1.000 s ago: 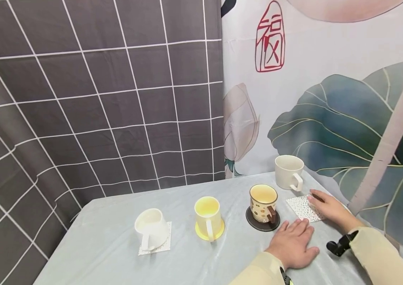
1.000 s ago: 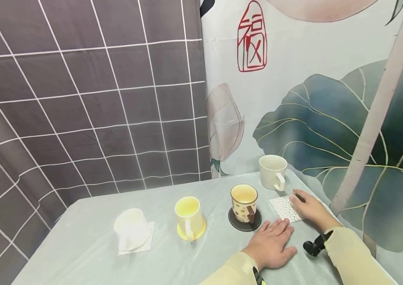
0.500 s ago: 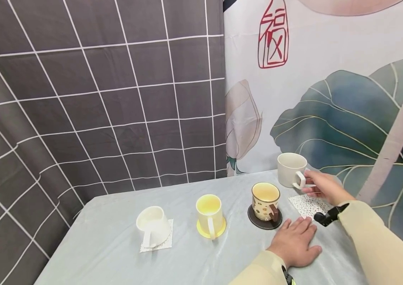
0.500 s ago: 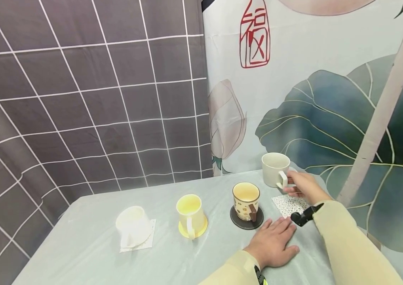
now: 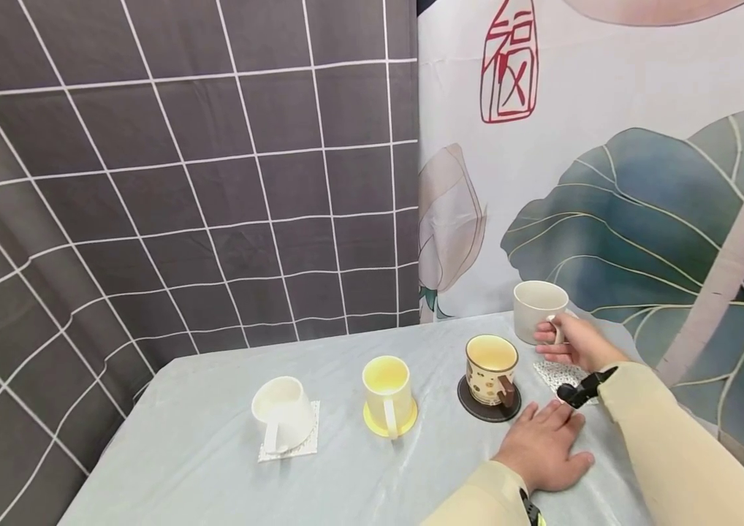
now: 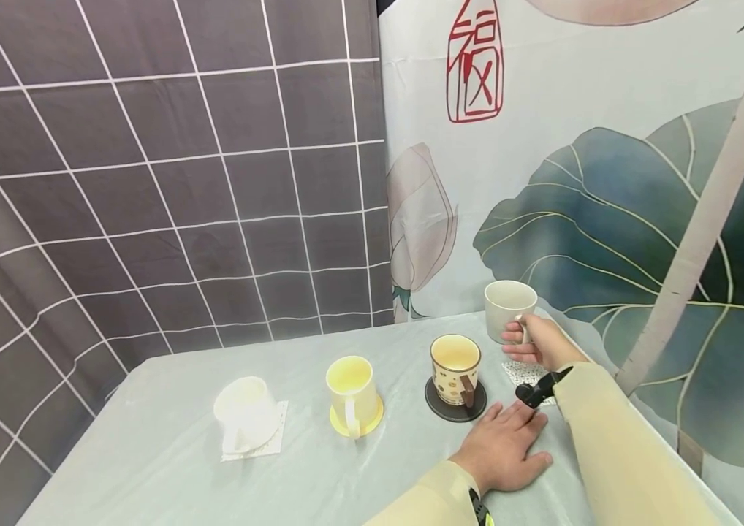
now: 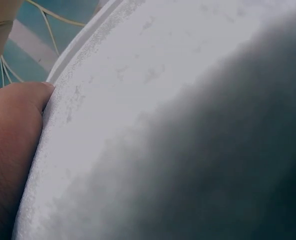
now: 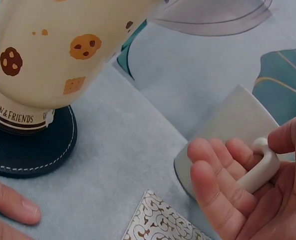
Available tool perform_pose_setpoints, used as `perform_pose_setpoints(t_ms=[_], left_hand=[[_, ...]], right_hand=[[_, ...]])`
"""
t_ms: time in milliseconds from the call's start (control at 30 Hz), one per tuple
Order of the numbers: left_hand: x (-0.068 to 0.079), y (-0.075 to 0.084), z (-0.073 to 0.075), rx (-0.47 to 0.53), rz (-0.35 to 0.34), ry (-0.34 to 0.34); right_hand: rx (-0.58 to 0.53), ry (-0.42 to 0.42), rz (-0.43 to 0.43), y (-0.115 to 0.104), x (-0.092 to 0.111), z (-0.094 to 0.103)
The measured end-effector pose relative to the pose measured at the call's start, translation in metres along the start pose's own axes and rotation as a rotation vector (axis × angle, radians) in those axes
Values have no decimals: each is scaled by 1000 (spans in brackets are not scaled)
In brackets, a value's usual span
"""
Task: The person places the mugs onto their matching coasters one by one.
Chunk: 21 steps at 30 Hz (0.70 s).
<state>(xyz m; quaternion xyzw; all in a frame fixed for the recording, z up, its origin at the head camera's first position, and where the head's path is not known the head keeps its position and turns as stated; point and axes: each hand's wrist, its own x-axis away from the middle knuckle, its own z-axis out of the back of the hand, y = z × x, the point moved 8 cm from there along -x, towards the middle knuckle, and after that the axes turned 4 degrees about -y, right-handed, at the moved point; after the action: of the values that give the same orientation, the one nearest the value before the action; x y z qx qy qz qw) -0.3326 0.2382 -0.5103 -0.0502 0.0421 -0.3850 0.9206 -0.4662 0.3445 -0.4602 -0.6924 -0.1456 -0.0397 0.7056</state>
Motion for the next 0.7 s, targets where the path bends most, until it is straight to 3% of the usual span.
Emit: perform_pose_setpoints(t_ms=[300,567,700], left_hand=[[-1,0,-2,14,-10,-12],[0,-1,0,-6,-2,-18],[1,-1,1,-4,-4,-8]], right_hand=[[-90,-37,-26,-1,-1,-4],[-189,-137,-55,-1,-3,-4],[-192,-142,-53,-1,-4,-3]])
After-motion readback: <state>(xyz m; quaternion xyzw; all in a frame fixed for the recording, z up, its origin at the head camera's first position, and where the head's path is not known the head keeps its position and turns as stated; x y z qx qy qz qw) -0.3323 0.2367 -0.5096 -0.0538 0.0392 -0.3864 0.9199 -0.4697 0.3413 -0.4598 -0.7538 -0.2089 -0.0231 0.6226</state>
